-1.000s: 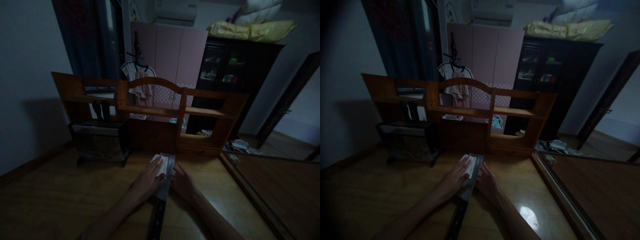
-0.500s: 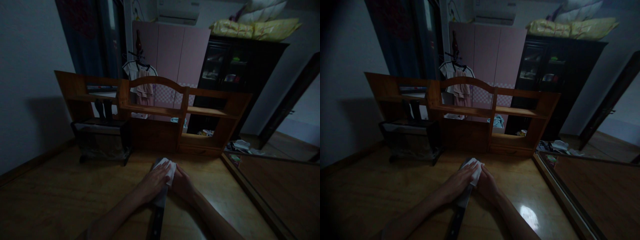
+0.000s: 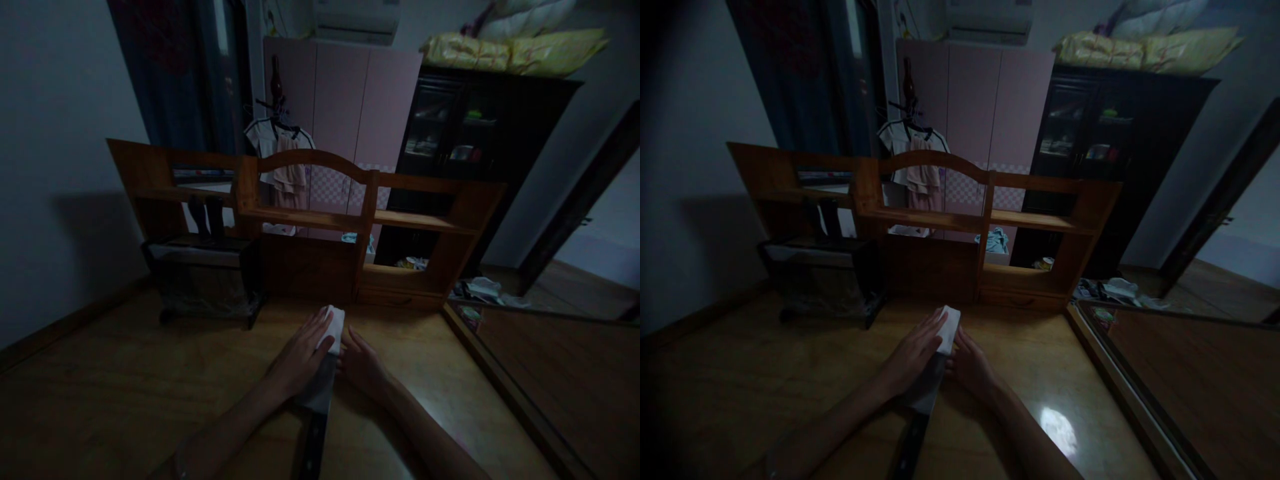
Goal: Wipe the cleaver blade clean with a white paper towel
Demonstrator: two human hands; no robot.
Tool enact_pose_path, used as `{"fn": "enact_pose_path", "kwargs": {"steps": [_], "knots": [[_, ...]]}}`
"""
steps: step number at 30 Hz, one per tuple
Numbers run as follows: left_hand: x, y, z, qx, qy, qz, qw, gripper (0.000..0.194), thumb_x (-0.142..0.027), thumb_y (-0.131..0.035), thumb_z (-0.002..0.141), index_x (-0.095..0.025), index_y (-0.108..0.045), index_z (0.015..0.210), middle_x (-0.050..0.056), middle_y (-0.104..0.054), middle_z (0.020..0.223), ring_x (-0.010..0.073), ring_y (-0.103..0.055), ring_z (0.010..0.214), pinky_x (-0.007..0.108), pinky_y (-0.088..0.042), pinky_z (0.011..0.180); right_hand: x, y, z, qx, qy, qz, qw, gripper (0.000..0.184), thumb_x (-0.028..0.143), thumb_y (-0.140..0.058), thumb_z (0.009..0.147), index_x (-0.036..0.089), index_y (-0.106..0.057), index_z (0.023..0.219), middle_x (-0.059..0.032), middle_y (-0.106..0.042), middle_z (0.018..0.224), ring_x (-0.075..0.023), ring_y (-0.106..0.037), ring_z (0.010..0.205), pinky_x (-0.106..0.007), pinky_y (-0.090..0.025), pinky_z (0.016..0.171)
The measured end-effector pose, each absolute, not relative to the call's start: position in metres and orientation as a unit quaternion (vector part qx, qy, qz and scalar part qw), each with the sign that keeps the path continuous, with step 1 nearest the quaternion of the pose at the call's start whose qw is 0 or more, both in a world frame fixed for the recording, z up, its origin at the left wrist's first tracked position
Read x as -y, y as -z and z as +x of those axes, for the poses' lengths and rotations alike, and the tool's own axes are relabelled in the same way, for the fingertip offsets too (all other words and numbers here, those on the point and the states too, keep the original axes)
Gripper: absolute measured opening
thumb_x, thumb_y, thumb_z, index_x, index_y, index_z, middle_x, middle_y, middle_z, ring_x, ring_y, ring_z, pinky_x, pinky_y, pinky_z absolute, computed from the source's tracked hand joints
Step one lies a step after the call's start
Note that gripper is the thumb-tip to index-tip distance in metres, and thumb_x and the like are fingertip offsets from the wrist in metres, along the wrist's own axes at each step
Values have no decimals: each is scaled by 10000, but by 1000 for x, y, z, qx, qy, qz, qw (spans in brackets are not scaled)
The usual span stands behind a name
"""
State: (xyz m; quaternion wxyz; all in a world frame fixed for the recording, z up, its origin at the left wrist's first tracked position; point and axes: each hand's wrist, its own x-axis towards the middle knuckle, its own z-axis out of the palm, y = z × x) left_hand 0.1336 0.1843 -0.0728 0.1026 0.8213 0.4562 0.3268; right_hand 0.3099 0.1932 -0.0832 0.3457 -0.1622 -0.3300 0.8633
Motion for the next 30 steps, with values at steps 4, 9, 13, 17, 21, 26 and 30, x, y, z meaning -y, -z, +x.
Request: {"fn": "enact_pose_path", "kwargs": {"steps": [4,9,13,17,21,26,30], "knots": [[-180,66,138,-416,-302,850,118,481,-419,-210,1013,-269,-215,1470,-28,-181,1519,151,-136,1405,377,-159,1171,-191,83,309,348,-855,-165,348,445,538,-389,936,199,-585,1150,-54,-657,939,-179,-619,764,-314,-446,769],[-183,75,136,-416,-272,858,131,477,-411,-193,1016,-265,-233,1468,-21,-193,1516,158,-146,1403,379,-189,1165,-190,81,309,357,-847,-179,351,451,543,-417,923,200,-585,1161,-55,-659,955,-175,-617,791,-303,-448,775],[-188,82,133,-445,-282,843,113,486,-425,-205,1012,-242,-269,1458,-9,-223,1511,151,-147,1403,371,-178,1167,-190,81,311,350,-856,-174,337,469,554,-386,930,169,-596,1096,-61,-662,873,-174,-621,751,-306,-436,782],[-194,93,128,-476,-292,824,93,502,-429,-204,1011,-193,-315,1439,30,-263,1499,155,-165,1399,370,-177,1167,-191,81,311,363,-854,-179,327,452,560,-392,923,177,-585,1064,-59,-669,813,-190,-630,727,-322,-430,772],[-199,100,124,-525,-313,787,85,543,-457,-228,1002,-158,-277,1452,72,-214,1511,188,-153,1402,409,-180,1160,-190,79,311,368,-851,-175,332,437,549,-380,928,183,-576,1066,-61,-679,811,-200,-638,731,-336,-425,784],[-192,86,127,-532,-349,767,79,561,-471,-236,998,-200,-170,1484,43,-125,1530,195,-98,1409,411,-165,1158,-191,81,309,352,-855,-182,334,429,542,-398,928,178,-576,1068,-55,-673,798,-188,-635,703,-322,-436,758],[-183,75,133,-454,-304,830,112,527,-461,-237,1000,-254,-181,1481,2,-138,1529,180,-114,1408,389,-182,1158,-192,84,310,334,-857,-187,345,398,536,-455,911,186,-596,1034,-38,-670,812,-177,-629,708,-305,-453,732]]}}
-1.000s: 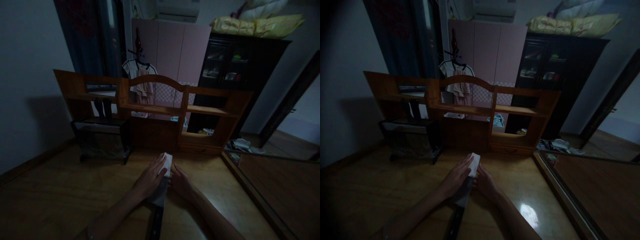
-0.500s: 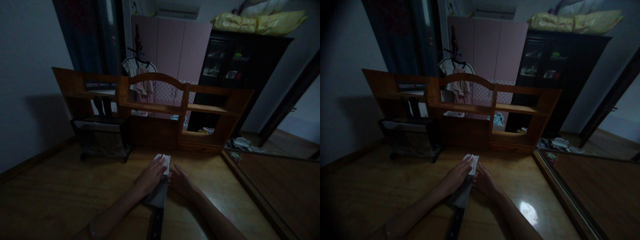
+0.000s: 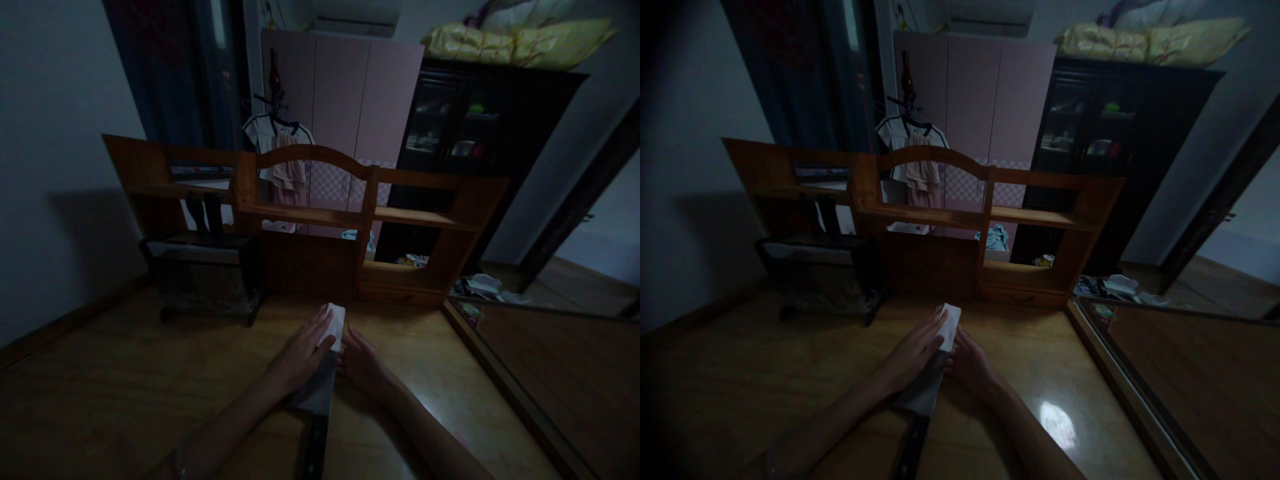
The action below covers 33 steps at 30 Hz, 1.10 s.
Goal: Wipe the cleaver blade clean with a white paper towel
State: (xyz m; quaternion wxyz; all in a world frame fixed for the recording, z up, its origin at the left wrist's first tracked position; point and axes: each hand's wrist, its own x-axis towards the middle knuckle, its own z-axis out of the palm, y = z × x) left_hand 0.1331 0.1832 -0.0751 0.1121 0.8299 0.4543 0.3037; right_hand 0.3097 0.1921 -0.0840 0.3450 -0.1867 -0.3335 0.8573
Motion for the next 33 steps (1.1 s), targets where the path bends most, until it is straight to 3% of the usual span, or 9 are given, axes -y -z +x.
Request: {"fn": "enact_pose_path", "kwargs": {"steps": [4,11,16,21,27,33], "knots": [[-182,79,135,-411,-254,865,134,497,-437,-219,1008,-257,-219,1472,-13,-164,1524,164,-133,1405,374,-180,1165,-193,86,311,328,-854,-190,357,401,520,-456,919,181,-600,1080,-44,-671,897,-164,-627,736,-289,-460,724],[-192,93,129,-461,-274,837,105,492,-425,-204,1013,-217,-273,1454,14,-229,1511,149,-138,1403,375,-195,1164,-194,85,311,341,-855,-189,341,429,532,-401,934,166,-596,1042,-68,-678,805,-180,-639,722,-312,-452,752],[-199,105,122,-484,-284,824,74,488,-421,-230,1011,-163,-365,1403,71,-278,1491,190,-150,1401,436,-193,1159,-193,85,311,354,-853,-179,339,441,544,-398,929,173,-575,1087,-68,-678,825,-182,-639,723,-319,-445,769],[-201,107,121,-510,-307,797,99,512,-439,-243,1005,-172,-305,1437,74,-234,1505,199,-154,1399,438,-208,1153,-192,84,310,350,-854,-176,343,406,517,-404,936,172,-582,1053,-62,-678,814,-175,-633,698,-307,-442,748],[-187,85,132,-447,-271,840,144,513,-463,-237,1000,-249,-240,1467,-11,-174,1523,168,-131,1405,382,-180,1162,-193,87,310,330,-854,-189,355,384,519,-494,899,172,-611,1013,-40,-668,797,-164,-619,690,-288,-456,705],[-178,71,134,-387,-226,879,161,523,-468,-304,986,-280,-227,1469,-40,-170,1522,156,-155,1402,343,-182,1160,-190,81,308,343,-845,-161,378,415,474,-445,936,166,-589,1172,-66,-640,1078,-176,-595,923,-270,-449,774]]}}
